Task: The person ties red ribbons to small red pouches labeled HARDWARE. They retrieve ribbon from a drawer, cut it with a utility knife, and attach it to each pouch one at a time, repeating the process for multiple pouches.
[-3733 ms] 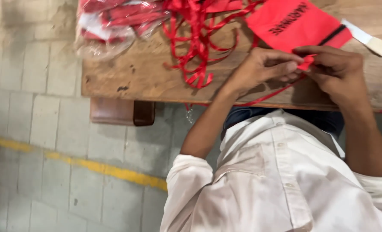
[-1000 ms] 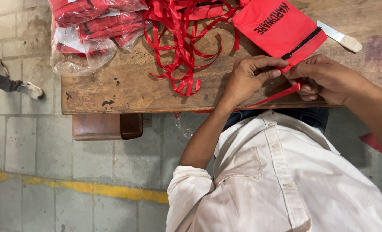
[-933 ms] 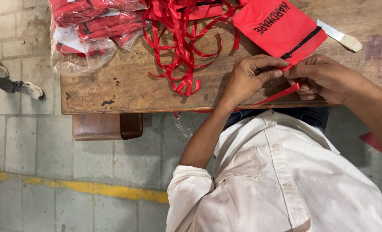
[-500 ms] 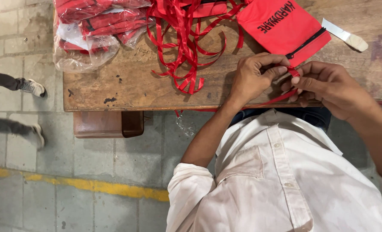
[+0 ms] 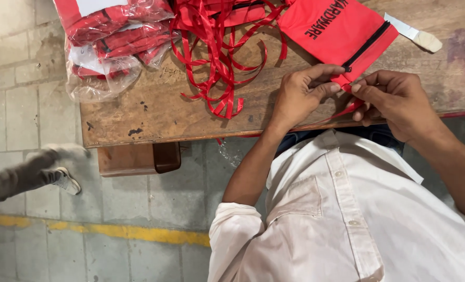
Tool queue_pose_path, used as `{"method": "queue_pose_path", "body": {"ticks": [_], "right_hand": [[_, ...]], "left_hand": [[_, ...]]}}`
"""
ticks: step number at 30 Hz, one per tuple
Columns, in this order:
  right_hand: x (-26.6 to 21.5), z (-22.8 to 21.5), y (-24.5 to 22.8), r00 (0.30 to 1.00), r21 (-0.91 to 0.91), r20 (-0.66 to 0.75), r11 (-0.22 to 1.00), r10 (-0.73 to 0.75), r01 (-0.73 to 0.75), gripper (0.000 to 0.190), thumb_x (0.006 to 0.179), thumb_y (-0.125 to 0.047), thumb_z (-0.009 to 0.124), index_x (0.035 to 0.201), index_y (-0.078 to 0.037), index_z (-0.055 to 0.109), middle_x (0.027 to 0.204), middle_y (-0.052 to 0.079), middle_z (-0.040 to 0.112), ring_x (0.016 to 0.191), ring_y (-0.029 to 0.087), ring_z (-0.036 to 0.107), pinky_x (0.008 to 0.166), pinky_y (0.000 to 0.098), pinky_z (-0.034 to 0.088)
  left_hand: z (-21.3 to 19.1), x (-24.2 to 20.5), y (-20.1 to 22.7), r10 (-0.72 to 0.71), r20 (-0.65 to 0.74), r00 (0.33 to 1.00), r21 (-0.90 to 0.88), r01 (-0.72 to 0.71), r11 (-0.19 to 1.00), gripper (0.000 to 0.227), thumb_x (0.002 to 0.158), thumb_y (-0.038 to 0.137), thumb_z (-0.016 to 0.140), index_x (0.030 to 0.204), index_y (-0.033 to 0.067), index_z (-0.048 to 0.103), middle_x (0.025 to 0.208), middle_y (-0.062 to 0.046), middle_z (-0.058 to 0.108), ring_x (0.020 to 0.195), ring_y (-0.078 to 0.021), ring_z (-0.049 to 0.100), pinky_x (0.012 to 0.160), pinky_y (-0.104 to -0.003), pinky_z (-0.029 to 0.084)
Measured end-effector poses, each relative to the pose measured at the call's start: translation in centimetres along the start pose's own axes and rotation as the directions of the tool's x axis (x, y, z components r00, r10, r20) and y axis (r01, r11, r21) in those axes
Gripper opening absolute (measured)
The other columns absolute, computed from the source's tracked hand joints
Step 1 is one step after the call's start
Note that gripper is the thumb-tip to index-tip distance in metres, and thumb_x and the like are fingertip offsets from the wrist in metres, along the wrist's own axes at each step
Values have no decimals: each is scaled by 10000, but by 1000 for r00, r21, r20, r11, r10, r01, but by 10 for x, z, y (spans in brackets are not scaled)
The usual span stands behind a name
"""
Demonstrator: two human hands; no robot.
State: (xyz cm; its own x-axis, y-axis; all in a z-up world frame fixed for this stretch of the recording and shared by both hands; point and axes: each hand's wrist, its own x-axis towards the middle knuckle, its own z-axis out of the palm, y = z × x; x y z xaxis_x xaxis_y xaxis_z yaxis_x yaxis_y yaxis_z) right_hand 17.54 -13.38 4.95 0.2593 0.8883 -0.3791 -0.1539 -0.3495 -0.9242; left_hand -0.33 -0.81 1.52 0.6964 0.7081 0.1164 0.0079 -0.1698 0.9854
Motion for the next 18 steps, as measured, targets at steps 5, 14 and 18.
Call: {"method": "queue_pose_path", "body": {"ticks": [5,14,18], "right_hand": [[0,-1,-1,997,38,29,996,77,-78,221,1061,-173,602,1118,34,655,940,119,712,713,167,701,588,294,578],[7,-1,-1,981,98,95,979,171,-180,214,1057,-166,570,1138,16,647,976,119,716,773,205,716,683,339,602],[11,1,-6,971,88,89,969,222,-229,214,1046,-155,564,1145,17,644,976,116,719,787,215,725,703,346,610]], "left_hand": [[0,2,-5,-113,19,993,-115,115,987,276,963,47,727,1239,41,720,1059,-76,791,910,-117,762,792,-264,670],[5,-13,4,-153,-67,986,-91,147,985,274,957,5,707,1231,15,713,1027,-99,792,933,-126,766,797,-270,673],[5,-17,10,-134,-102,986,7,136,991,261,957,15,705,1217,9,722,1002,-109,800,908,-127,778,782,-269,667]]}}
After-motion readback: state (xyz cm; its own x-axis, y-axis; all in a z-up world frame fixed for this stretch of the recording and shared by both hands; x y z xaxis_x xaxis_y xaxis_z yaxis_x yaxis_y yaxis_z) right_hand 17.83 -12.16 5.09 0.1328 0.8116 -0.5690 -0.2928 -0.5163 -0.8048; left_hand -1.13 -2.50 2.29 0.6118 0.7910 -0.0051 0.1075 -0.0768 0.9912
